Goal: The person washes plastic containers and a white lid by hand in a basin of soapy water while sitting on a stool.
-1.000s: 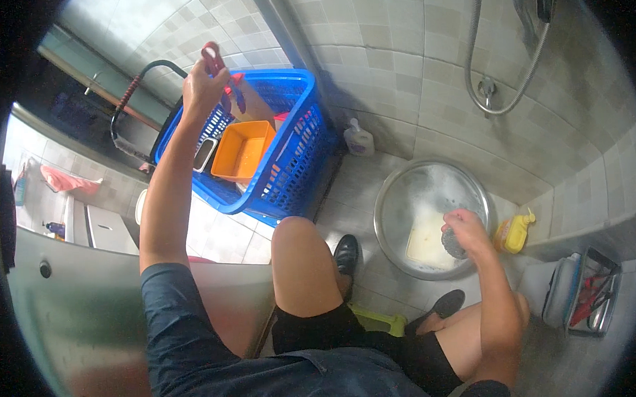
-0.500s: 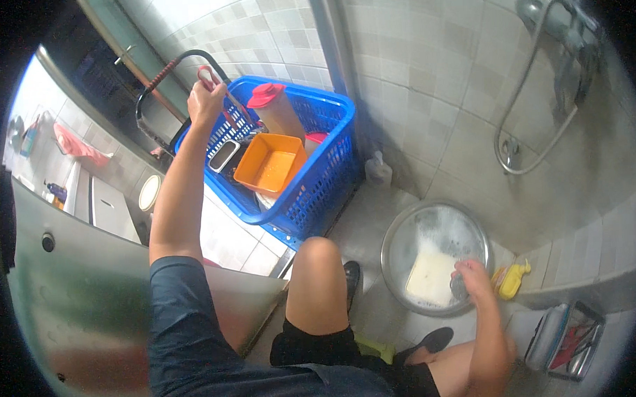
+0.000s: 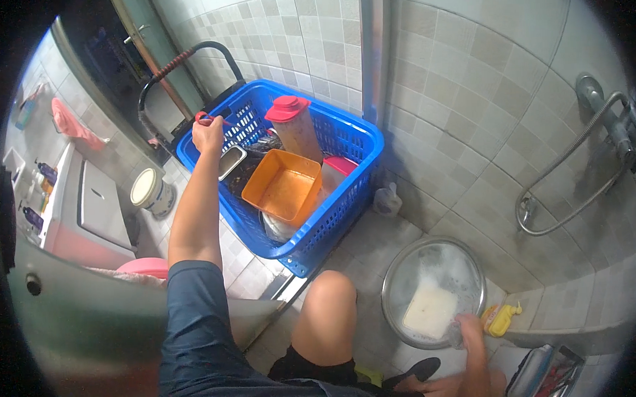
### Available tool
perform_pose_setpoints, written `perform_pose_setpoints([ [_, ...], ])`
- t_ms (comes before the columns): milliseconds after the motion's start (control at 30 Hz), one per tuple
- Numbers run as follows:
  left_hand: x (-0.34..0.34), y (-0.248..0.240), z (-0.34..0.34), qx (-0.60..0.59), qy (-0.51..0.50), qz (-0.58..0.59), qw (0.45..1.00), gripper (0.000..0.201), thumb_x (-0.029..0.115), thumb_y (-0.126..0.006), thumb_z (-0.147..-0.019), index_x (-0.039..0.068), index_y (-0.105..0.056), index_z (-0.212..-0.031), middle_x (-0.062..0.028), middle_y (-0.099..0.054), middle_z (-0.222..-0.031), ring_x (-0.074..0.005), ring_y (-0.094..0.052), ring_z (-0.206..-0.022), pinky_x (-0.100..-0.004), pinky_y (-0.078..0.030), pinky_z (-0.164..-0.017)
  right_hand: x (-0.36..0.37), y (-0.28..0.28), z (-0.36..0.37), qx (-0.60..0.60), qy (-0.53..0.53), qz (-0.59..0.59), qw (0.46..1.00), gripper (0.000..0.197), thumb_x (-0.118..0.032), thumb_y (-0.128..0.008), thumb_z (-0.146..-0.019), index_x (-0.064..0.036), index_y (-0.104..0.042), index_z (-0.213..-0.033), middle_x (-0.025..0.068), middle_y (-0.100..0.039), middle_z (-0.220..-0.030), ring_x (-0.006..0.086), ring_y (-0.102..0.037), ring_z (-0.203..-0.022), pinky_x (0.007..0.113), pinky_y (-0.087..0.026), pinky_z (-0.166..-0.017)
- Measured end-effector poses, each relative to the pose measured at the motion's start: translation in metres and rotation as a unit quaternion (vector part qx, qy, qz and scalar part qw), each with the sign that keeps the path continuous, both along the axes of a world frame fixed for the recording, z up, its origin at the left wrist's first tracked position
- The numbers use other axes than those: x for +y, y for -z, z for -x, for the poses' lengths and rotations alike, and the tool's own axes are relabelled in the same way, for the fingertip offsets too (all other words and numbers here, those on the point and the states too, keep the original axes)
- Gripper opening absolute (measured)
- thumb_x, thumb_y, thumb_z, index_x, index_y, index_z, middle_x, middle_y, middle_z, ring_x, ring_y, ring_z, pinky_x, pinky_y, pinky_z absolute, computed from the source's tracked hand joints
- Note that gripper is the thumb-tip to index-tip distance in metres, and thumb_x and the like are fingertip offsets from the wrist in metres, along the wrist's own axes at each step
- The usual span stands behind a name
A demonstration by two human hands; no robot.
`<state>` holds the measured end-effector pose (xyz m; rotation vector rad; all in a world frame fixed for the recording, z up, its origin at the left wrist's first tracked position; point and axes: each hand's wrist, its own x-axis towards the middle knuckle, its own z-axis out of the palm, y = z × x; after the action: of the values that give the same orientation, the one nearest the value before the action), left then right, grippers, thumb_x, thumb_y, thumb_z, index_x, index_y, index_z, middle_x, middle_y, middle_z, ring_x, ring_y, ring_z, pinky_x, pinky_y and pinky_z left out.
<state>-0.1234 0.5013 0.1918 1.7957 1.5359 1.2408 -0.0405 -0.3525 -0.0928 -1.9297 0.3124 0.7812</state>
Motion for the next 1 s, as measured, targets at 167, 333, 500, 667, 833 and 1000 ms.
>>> perform_pose_setpoints([
  [167,0.038,0.053,-0.008,-0.021,0.077,-0.002,0.997,0.047,0.033,-0.081,-0.071,0.004,-0.069,-0.105,-0.0188,-0.074,-0.100,-0.0350,-0.071,-0.092,-0.0439,-0.054,-0.086,-0.012,0.039,-0.003,-0.018,0.042,0.047,0.998,0.015,-0.010,-0.066,-0.083,0.0045,-0.066,-0.086,0.0145,-0.066,-0.076,0.0259,-0.064,-0.065,0.038,-0.051,-0.059],
  [333,0.027,0.090,-0.041,0.038,0.226,-0.011,0.973,0.028,0.026,-0.082,-0.079,0.003,-0.067,-0.081,-0.0135,-0.070,-0.075,-0.0274,-0.066,-0.069,-0.0381,-0.053,-0.071,-0.037,0.059,-0.009,-0.049,0.043,0.090,0.994,0.014,-0.009,-0.066,-0.081,0.0043,-0.066,-0.086,0.0152,-0.066,-0.077,0.0267,-0.065,-0.064,0.039,-0.052,-0.058],
  [500,0.027,0.097,-0.038,0.191,0.287,-0.080,0.935,0.024,0.023,-0.077,-0.084,0.001,-0.070,-0.091,-0.0225,-0.072,-0.087,-0.0397,-0.070,-0.086,-0.0456,-0.054,-0.077,-0.022,0.061,-0.007,-0.021,0.031,0.073,0.997,0.013,-0.008,-0.068,-0.081,0.0035,-0.063,-0.086,0.0153,-0.066,-0.077,0.0270,-0.065,-0.062,0.038,-0.053,-0.058],
  [667,0.039,0.099,-0.053,0.347,0.361,-0.108,0.859,0.018,0.016,-0.069,-0.086,0.002,-0.067,-0.097,-0.0250,-0.071,-0.098,-0.0424,-0.067,-0.097,-0.0480,-0.054,-0.083,-0.013,0.063,-0.008,-0.011,0.057,0.063,0.996,0.013,-0.007,-0.067,-0.082,0.0039,-0.062,-0.086,0.0156,-0.067,-0.077,0.0266,-0.066,-0.065,0.037,-0.054,-0.059],
  [833,0.049,0.120,-0.057,0.422,0.428,-0.083,0.795,0.018,0.008,-0.067,-0.079,0.002,-0.068,-0.096,-0.0215,-0.072,-0.099,-0.0389,-0.068,-0.098,-0.0456,-0.055,-0.085,0.014,0.034,-0.001,0.005,0.035,0.082,0.996,0.015,-0.009,-0.067,-0.084,0.0045,-0.062,-0.088,0.0152,-0.067,-0.078,0.0257,-0.067,-0.067,0.037,-0.054,-0.060],
  [1000,0.034,0.121,-0.060,0.404,0.433,-0.022,0.806,0.017,0.012,-0.072,-0.079,0.006,-0.073,-0.094,-0.0176,-0.073,-0.099,-0.0343,-0.070,-0.096,-0.0414,-0.055,-0.083,0.042,-0.012,0.007,0.019,0.021,0.037,0.999,0.020,-0.014,-0.066,-0.086,0.0057,-0.066,-0.089,0.0136,-0.068,-0.078,0.0237,-0.066,-0.067,0.036,-0.054,-0.063],
])
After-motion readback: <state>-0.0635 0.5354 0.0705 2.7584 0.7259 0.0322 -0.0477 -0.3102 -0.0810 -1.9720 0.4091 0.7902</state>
